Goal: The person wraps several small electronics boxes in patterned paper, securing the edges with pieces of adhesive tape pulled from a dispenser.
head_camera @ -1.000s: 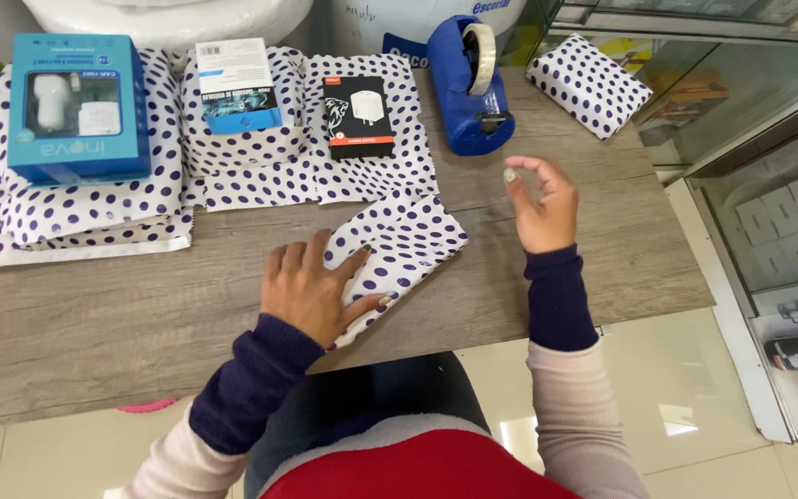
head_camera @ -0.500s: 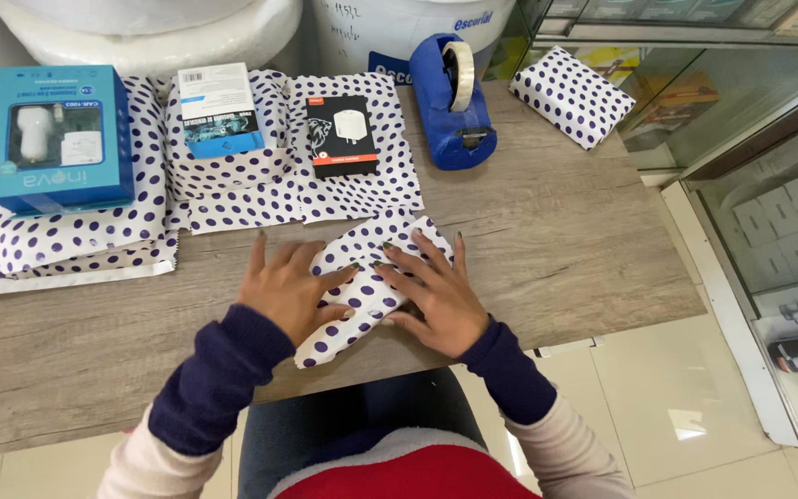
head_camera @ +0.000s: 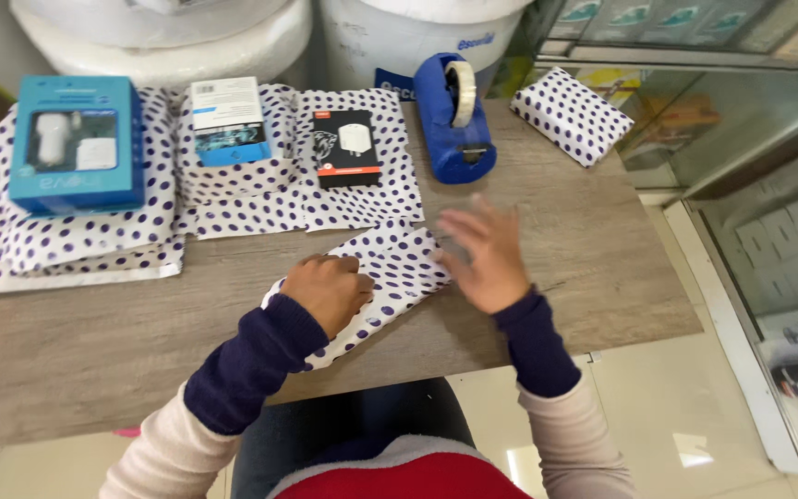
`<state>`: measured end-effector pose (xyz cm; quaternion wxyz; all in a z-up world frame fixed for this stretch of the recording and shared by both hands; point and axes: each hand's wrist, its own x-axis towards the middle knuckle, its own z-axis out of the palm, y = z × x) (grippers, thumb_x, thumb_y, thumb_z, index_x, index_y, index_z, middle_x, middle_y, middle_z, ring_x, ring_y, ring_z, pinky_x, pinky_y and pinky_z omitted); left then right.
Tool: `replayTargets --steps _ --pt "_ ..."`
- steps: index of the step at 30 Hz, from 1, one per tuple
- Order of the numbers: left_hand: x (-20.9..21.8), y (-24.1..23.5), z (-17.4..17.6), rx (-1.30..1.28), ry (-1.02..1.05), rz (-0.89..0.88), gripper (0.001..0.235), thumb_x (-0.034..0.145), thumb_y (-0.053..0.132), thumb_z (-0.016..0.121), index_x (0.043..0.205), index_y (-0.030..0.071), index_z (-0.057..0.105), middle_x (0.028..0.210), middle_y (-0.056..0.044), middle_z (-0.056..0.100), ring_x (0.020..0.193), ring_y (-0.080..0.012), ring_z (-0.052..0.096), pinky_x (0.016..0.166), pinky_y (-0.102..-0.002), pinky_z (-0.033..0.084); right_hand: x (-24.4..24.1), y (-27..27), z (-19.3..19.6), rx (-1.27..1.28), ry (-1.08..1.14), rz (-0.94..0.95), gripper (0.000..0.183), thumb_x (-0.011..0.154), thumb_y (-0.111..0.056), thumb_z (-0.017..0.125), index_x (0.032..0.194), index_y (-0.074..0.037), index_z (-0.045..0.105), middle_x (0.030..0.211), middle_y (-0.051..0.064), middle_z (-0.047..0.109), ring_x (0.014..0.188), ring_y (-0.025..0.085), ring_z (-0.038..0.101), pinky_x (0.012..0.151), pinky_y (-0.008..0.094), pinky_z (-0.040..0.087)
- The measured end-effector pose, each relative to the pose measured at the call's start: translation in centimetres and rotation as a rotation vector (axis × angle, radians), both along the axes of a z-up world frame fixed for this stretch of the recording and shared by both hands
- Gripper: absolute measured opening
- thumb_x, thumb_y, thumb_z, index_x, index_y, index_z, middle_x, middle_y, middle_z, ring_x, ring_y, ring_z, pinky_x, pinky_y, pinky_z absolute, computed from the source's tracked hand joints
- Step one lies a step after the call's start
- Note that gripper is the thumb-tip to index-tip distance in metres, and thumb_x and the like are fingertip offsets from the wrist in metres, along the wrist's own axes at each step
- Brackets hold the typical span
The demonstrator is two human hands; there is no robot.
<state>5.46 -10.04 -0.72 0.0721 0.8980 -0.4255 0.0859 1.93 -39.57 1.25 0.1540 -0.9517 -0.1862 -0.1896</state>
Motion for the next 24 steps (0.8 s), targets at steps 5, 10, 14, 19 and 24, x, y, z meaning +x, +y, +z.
replayTargets --steps 5,10,14,19,24 --pt "-1.0 1.9 0.1 -0.112 0.185 0.082 0.019 0.098 0.038 0.066 0.106 0.028 0.08 0.088 -0.004 0.071 0.081 -0.0339 0.076 0.071 -0.048 0.062 3.5 -0.7 1.5 0.21 -0.129 -0.07 0.029 0.095 -0.032 0.079 0.123 -0.024 0.077 0.117 -0.004 0.073 0.109 0.03 0.068 0.097 0.047 0.049" --pt "-1.3 2.6 -2.5 -0.394 -0.056 0.092 0.024 0.092 0.047 0.073 0.098 0.024 0.082 0.084 -0.003 0.065 0.081 -0.0294 0.068 0.075 -0.042 0.054 7.9 0.5 1.2 0.145 -0.194 -0.061 0.028 0.091 -0.036 0.085 0.117 -0.027 0.08 0.108 -0.003 0.075 0.098 0.028 0.07 0.09 0.044 0.054" --pt "-1.7 3.0 -1.8 -0.47 -0.094 0.172 0.035 0.086 0.055 0.077 0.107 0.026 0.079 0.097 0.001 0.056 0.093 -0.0272 0.058 0.082 -0.042 0.047 9.8 -1.2 1.6 0.236 -0.346 -0.111 0.037 0.082 -0.012 0.093 0.116 -0.01 0.078 0.107 0.015 0.072 0.1 0.04 0.07 0.092 0.049 0.054" --pt "-0.3 2.2 0.7 -0.256 -0.037 0.11 0.067 0.074 0.05 0.088 0.134 0.03 0.068 0.14 -0.004 0.047 0.139 -0.038 0.036 0.104 -0.053 0.034 15.0 -10.3 -4.7 0.326 -0.221 -0.556 0.05 0.105 -0.048 0.078 0.13 -0.005 0.072 0.123 0.02 0.071 0.125 0.041 0.061 0.112 0.049 0.037" --pt "3.0 -0.4 4.9 0.0 -0.204 0.052 0.123 0.043 0.069 0.094 0.152 0.029 0.051 0.161 -0.013 0.037 0.154 -0.048 0.022 0.115 -0.067 0.024 15.3 -9.2 -4.2 0.71 0.058 -0.568 0.038 0.102 -0.058 0.072 0.117 -0.024 0.079 0.131 0.011 0.07 0.122 0.033 0.066 0.106 0.042 0.051"
